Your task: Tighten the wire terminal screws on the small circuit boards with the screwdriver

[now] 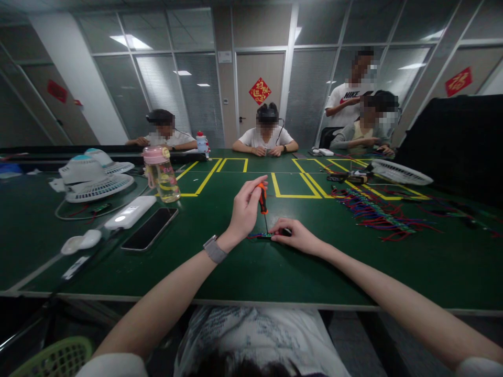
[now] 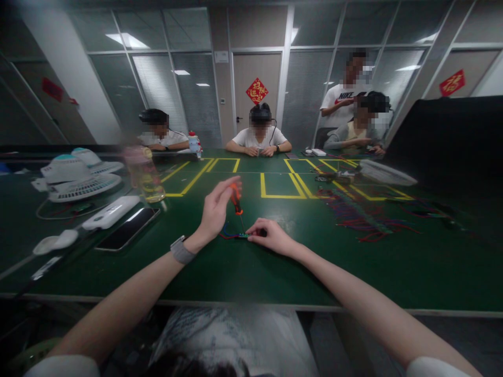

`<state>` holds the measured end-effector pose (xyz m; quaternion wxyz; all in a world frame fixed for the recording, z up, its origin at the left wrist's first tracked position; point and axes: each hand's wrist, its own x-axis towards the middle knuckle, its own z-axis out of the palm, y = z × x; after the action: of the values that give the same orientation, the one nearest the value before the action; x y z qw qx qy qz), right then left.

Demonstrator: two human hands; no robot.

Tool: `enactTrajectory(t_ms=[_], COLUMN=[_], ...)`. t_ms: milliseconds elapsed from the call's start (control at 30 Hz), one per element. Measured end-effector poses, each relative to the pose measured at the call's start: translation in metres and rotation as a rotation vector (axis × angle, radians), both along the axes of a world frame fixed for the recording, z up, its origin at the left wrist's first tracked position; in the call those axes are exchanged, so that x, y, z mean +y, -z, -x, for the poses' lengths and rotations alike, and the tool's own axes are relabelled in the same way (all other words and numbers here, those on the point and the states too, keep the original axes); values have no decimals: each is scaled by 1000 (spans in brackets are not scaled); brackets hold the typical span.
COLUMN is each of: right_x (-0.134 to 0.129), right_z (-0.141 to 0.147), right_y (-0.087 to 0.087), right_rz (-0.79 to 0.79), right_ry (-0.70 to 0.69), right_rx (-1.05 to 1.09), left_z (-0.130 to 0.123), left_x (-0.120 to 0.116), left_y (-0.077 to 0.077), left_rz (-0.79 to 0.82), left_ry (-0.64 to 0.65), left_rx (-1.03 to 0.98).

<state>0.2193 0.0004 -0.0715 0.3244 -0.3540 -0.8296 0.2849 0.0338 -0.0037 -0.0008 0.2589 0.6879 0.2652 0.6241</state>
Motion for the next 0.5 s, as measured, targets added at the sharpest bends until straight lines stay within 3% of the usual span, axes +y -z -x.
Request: enactTrajectory(t_ms=[100, 333, 500], right_x=[0, 0, 0], right_z=[0, 0, 0], right_y=[0, 1, 0], right_rz=[-7, -22, -21], right_ry=[1, 6, 6], right_rx=[-7, -23, -34], left_z=[-1, 0, 0], left_x=[1, 0, -1], left_y=[1, -2, -3], left_rz=[62, -34, -19], left_ry=[93, -30, 69], left_rx=[-55, 36, 9])
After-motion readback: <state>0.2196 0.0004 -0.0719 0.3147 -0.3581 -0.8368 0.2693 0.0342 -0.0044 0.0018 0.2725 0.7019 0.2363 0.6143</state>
